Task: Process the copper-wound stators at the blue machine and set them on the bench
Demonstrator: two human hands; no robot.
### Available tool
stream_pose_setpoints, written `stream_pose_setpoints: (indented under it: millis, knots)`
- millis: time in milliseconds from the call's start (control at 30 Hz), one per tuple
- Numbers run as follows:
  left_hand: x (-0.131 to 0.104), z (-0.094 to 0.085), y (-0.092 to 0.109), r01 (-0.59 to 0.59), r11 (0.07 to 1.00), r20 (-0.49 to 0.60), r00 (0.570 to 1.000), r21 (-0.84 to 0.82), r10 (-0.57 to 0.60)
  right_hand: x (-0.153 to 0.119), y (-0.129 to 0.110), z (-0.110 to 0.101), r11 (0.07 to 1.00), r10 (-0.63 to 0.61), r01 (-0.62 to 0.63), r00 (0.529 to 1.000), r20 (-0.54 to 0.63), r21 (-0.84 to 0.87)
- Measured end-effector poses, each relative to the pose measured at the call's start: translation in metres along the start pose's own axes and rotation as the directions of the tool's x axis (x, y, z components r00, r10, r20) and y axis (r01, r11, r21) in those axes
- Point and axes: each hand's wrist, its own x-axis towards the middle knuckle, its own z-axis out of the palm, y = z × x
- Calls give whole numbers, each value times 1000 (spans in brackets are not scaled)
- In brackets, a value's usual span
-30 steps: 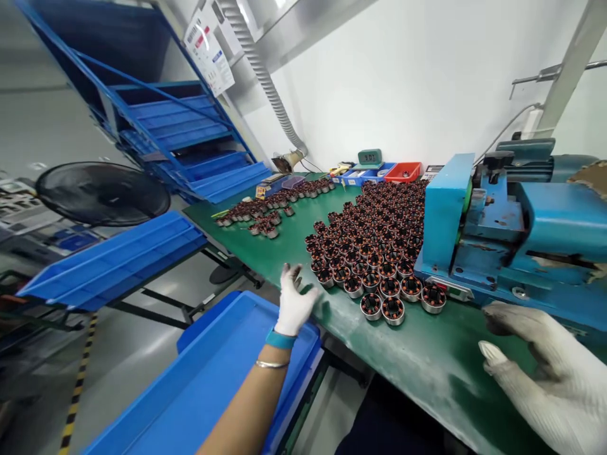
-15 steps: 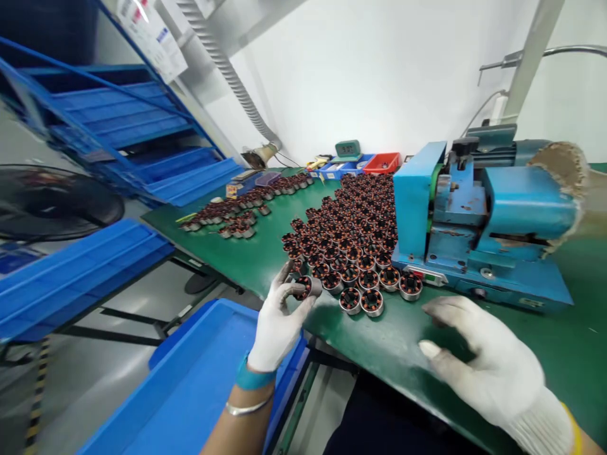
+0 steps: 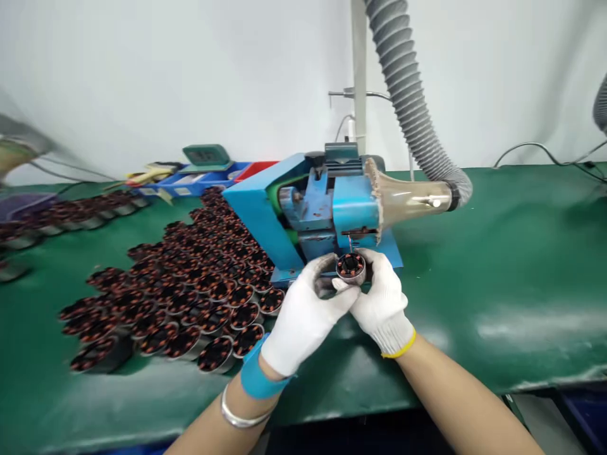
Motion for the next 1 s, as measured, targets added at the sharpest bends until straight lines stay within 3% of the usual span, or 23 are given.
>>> stream_pose_setpoints:
  millis: [133, 333, 533, 833, 1000]
  knots:
    - [19, 14, 12, 9, 1000, 98, 995, -27, -6, 13, 1, -4, 999, 39, -42, 996, -81, -28]
    - [33, 22, 10, -65, 998, 25, 998, -17, 65, 26, -4, -5, 994, 85, -91, 992, -97, -56]
    - [28, 26, 0, -111, 991, 5, 994, -69, 111, 27, 12, -9, 991, -120, 116, 991, -64, -63]
    - [21, 23, -4, -139, 988, 37, 989, -74, 142, 20, 13, -10, 992, -118, 115, 992, -47, -57]
    - [22, 11, -4, -79, 989, 145, 985, -123, 97, 13, 13, -9, 968, -245, 246, 969, 12, -50]
